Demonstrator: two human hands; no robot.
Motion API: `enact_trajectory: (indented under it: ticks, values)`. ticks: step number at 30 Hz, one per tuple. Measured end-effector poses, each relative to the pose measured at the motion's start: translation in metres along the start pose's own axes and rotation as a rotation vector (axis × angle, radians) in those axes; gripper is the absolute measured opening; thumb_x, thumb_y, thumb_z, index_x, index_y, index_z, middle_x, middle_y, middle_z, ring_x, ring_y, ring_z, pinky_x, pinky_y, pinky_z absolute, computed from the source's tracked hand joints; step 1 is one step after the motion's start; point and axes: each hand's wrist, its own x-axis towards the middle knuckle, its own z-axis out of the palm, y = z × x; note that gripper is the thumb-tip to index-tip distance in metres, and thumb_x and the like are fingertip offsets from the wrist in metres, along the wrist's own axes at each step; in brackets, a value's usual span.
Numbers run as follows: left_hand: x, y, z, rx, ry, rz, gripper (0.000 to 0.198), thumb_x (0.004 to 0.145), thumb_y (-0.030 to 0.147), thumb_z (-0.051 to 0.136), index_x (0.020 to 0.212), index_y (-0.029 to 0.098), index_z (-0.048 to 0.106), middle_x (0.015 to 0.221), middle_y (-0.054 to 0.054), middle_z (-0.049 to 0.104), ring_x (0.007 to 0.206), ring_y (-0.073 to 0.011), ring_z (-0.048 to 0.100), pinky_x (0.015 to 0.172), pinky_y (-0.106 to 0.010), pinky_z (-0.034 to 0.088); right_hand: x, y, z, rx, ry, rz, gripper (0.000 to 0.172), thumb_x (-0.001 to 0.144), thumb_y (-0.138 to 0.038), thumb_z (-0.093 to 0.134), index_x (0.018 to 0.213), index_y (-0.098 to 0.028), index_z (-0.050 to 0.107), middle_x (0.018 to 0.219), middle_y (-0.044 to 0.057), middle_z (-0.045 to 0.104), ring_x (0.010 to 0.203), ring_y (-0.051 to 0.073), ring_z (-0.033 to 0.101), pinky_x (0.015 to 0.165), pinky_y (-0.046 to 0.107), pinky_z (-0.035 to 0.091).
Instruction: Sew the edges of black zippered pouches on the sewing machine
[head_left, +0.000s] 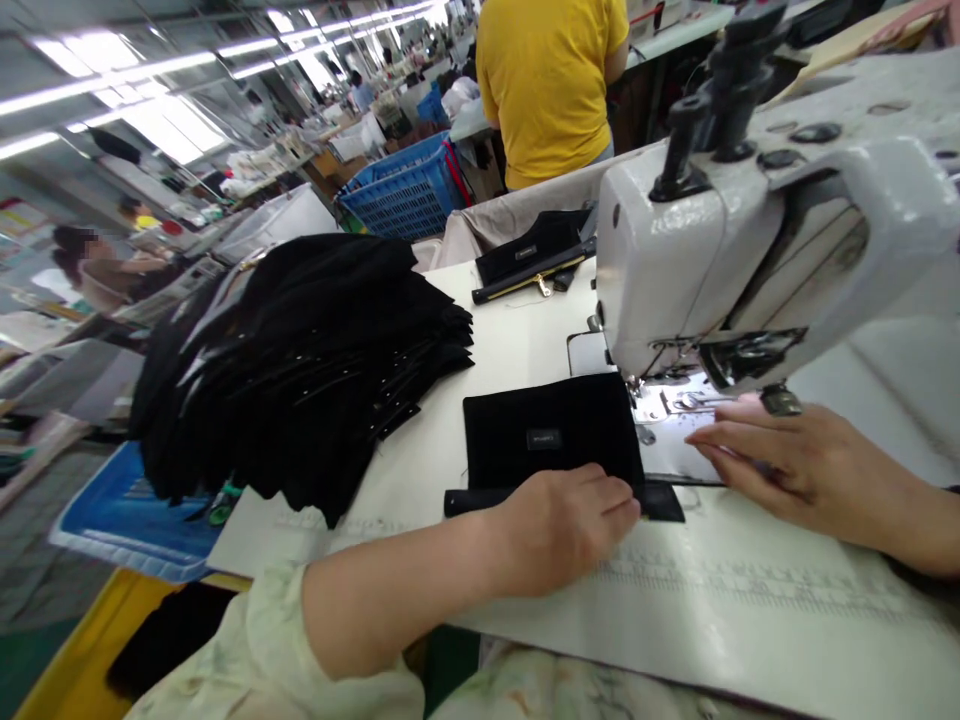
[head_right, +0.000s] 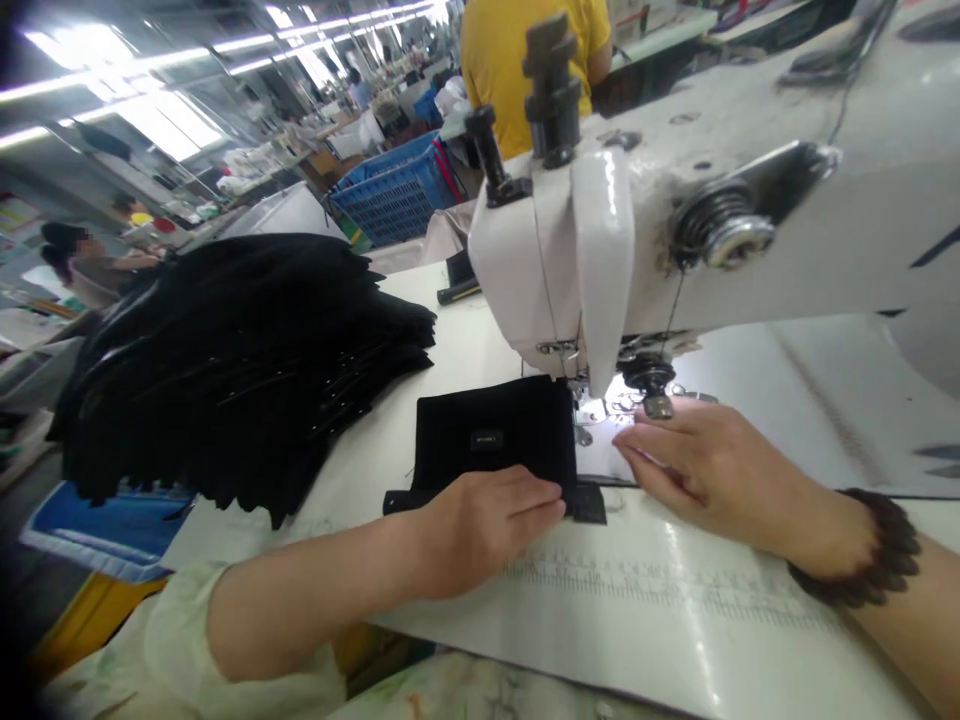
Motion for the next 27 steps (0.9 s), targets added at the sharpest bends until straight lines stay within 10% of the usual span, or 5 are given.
enact_trajectory:
  ticks: [8, 16, 20, 23, 27]
  values:
    - [-0.028, 0.037, -0.007, -0.065, 0.192, -0.055, 0.029, 0.098, 0.010, 0.039, 0.109, 0.002, 0.064, 0.109, -0.016, 0.070, 0.100, -0.0185, 0.065, 0.090, -0.027, 0.055, 0.003, 0.001, 0.000, -0.054, -0.016, -0.093, 0.035, 0.096, -0.028, 0.039, 0.080, -0.023, 0.070, 0.078, 0.008, 0.072, 0.059, 0.020, 0.063, 0.055, 0.035, 0.047]
    - [-0.033, 0.039, -0.005, 0.158, 0.101, -0.156, 0.031, 0.095, 0.010, 0.039, 0.115, 0.003, 0.061, 0.090, -0.012, 0.072, 0.076, -0.0197, 0.067, 0.068, -0.032, 0.059, -0.002, 0.003, -0.003, -0.079, -0.077, -0.145, 0.035, 0.096, -0.030, 0.043, 0.098, -0.017, 0.075, 0.087, 0.012, 0.071, 0.073, 0.025, 0.066, 0.066, 0.041, 0.053]
    - [-0.039, 0.044, -0.052, -0.069, 0.341, -0.277, 0.034, 0.093, 0.012, 0.040, 0.120, 0.009, 0.061, 0.093, -0.009, 0.073, 0.079, -0.0156, 0.067, 0.072, -0.026, 0.057, 0.003, -0.038, -0.018, 0.239, -0.174, -0.098, 0.032, 0.092, -0.039, 0.052, 0.112, -0.023, 0.073, 0.120, 0.011, 0.067, 0.105, 0.026, 0.065, 0.086, 0.039, 0.053]
    - [-0.044, 0.045, -0.101, -0.416, 0.350, -0.599, 0.042, 0.089, 0.016, 0.048, 0.130, 0.013, 0.058, 0.093, -0.005, 0.072, 0.071, -0.0118, 0.065, 0.067, -0.022, 0.052, 0.007, -0.082, -0.029, 0.583, -0.257, 0.231, 0.041, 0.092, -0.054, 0.050, 0.085, -0.021, 0.073, 0.068, 0.003, 0.065, 0.061, 0.017, 0.059, 0.055, 0.029, 0.047]
    - [-0.047, 0.035, -0.127, -0.874, 0.266, -0.794, 0.042, 0.085, 0.019, 0.055, 0.126, 0.011, 0.062, 0.089, -0.004, 0.068, 0.075, -0.0128, 0.063, 0.069, -0.023, 0.049, 0.009, -0.115, -0.034, 0.843, -0.358, 0.459, 0.053, 0.083, -0.070, 0.052, 0.079, -0.020, 0.069, 0.067, 0.002, 0.062, 0.059, 0.016, 0.055, 0.053, 0.027, 0.045]
